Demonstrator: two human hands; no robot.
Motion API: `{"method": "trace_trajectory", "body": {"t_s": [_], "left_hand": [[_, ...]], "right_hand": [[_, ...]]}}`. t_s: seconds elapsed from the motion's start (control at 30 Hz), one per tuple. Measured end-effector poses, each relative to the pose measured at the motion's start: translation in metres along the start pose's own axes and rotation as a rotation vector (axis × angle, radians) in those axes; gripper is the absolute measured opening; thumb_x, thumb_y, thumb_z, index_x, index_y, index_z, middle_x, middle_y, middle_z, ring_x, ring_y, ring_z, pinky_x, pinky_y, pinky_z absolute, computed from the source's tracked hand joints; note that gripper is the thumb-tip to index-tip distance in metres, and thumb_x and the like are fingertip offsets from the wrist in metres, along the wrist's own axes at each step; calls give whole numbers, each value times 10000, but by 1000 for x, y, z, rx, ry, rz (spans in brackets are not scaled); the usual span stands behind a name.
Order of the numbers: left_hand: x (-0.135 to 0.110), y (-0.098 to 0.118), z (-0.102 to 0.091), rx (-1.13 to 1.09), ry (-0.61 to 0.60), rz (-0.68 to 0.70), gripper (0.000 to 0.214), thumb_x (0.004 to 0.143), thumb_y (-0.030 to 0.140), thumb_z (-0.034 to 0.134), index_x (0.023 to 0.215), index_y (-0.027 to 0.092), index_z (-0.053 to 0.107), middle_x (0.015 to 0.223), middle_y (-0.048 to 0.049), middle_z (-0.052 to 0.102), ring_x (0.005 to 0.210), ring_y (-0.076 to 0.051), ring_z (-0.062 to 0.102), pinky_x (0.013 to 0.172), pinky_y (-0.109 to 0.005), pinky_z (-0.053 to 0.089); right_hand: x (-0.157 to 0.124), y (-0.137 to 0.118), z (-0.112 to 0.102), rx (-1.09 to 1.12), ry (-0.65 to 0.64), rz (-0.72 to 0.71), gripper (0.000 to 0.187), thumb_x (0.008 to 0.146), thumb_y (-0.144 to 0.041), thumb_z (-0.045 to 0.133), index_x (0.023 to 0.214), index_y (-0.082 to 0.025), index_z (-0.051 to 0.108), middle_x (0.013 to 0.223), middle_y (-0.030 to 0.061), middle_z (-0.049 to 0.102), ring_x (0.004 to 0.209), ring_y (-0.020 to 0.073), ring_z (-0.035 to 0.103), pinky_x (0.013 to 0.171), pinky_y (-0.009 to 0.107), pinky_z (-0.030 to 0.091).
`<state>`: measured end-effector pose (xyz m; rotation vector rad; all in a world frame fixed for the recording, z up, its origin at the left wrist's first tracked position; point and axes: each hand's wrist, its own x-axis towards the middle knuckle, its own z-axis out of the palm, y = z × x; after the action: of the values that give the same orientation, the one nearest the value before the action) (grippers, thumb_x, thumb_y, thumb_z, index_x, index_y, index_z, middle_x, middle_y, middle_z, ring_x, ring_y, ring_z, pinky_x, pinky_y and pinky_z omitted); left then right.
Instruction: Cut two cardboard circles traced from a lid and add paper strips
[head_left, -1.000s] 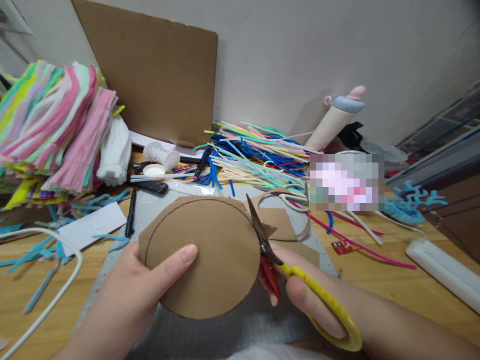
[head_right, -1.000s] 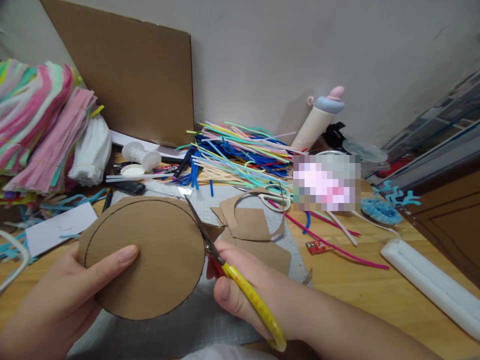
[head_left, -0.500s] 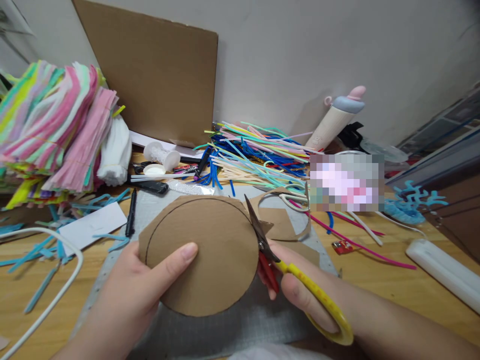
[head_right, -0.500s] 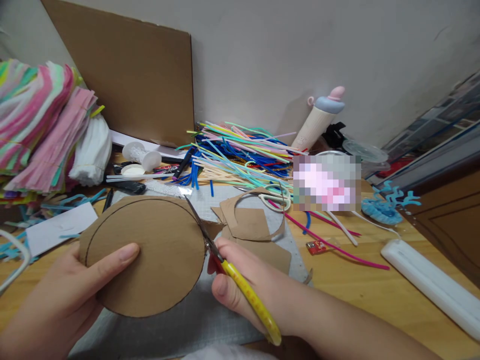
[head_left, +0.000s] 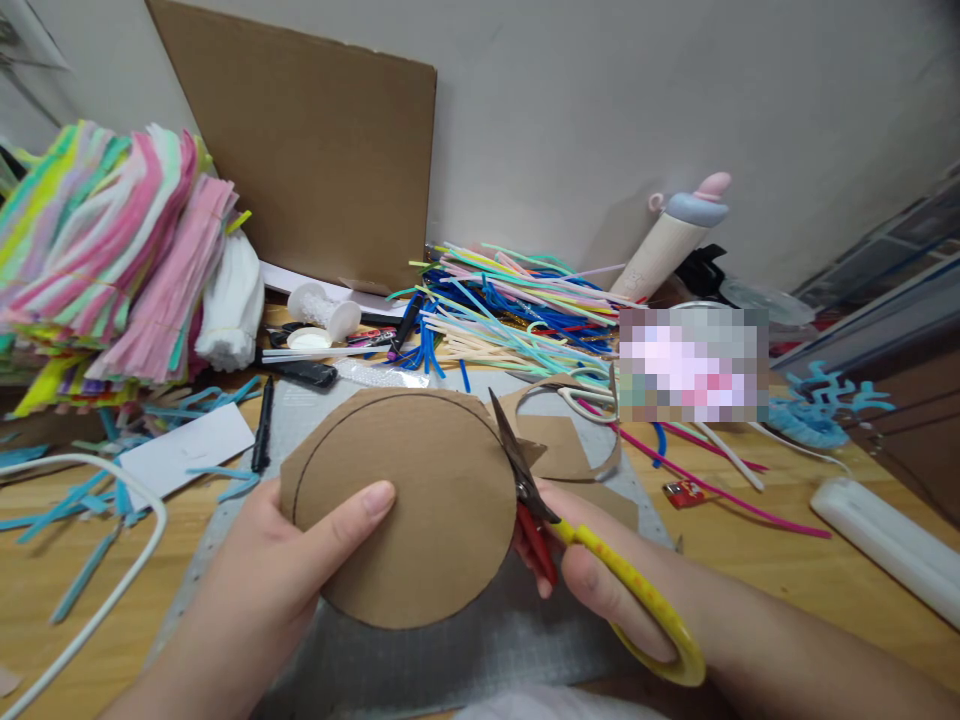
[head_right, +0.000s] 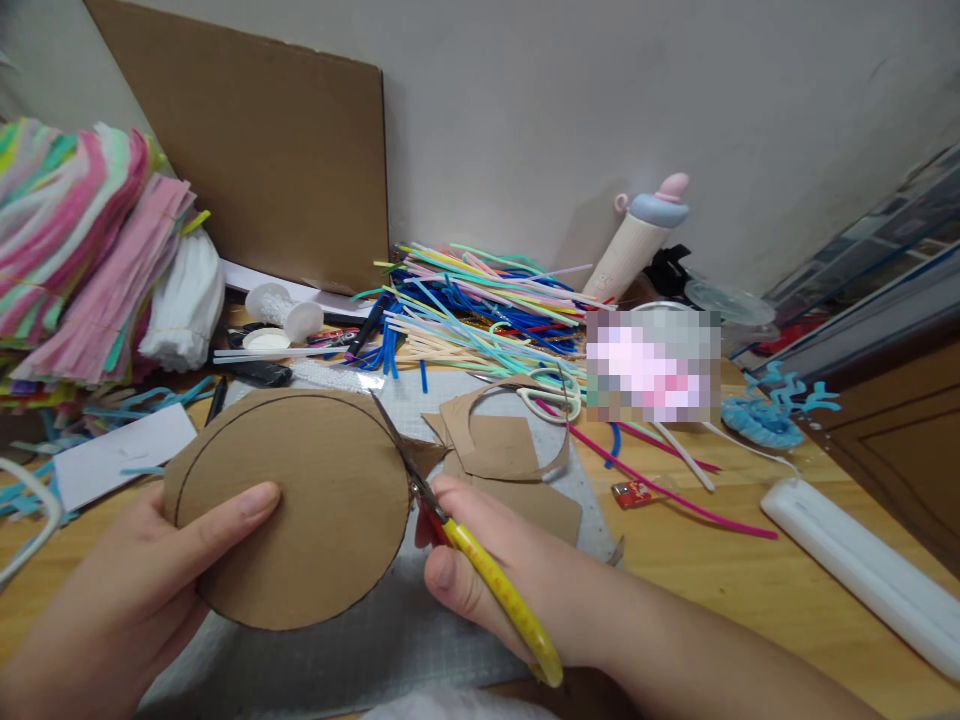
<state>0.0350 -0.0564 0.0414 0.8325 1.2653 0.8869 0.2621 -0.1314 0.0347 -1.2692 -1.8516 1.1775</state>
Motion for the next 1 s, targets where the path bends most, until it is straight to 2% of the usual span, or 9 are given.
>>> {"method": "trace_trajectory", "body": {"t_s": [0.13, 0.33, 0.43, 0.6, 0.73, 1.0], "left_hand": [[-1, 0, 0, 5, -15, 20, 635, 517, 358, 871, 1092, 182, 667, 969, -98, 772, 863, -316, 724, 557, -266, 602], [-1, 0, 1, 15, -59, 66, 589, 552, 360, 862, 1083, 198, 665, 983, -76, 771, 871, -287, 725, 586, -242, 601], [0, 0, 0, 22, -66, 58, 590, 540, 370, 867, 1070, 204, 668, 972, -71, 773, 854, -282, 728, 554, -231, 595], [1, -1, -3, 46, -62, 47, 607, 515, 390, 874, 1056, 196, 677, 944, -72, 777, 826, -269, 731, 546, -222, 592], [3, -1, -5, 50, -79, 37, 621, 501, 395, 877, 1056, 203, 674, 944, -72, 777, 792, -262, 734, 520, -225, 588], [5, 1, -8, 59, -77, 39, 813, 498, 401, 873, 1236, 219, 584, 1000, -79, 767, 860, -294, 727, 523, -247, 593]], "right_hand": [[2, -4, -1, -14, -29, -29, 570, 881, -714, 253, 895, -187, 470, 839, 48, 481, 727, 180, 461, 635, 305, 415], [1, 2, 11, 207, 7, 8, 609, 860, -748, 212, 792, -191, 447, 768, 21, 449, 632, 149, 443, 583, 294, 388], [1, 4, 15, 241, -17, 14, 615, 858, -750, 212, 795, -187, 450, 751, 19, 460, 603, 140, 456, 558, 285, 385], [2, 3, 15, 253, 37, 36, 607, 853, -753, 265, 755, -187, 461, 643, -11, 447, 540, 119, 445, 498, 248, 363], [2, 3, 16, 322, 17, 76, 597, 841, -756, 309, 755, -184, 456, 657, -27, 412, 483, 86, 413, 411, 198, 353], [1, 8, 16, 417, -1, 146, 577, 808, -758, 402, 748, -184, 424, 647, -54, 371, 406, 33, 316, 331, 147, 307]]}}
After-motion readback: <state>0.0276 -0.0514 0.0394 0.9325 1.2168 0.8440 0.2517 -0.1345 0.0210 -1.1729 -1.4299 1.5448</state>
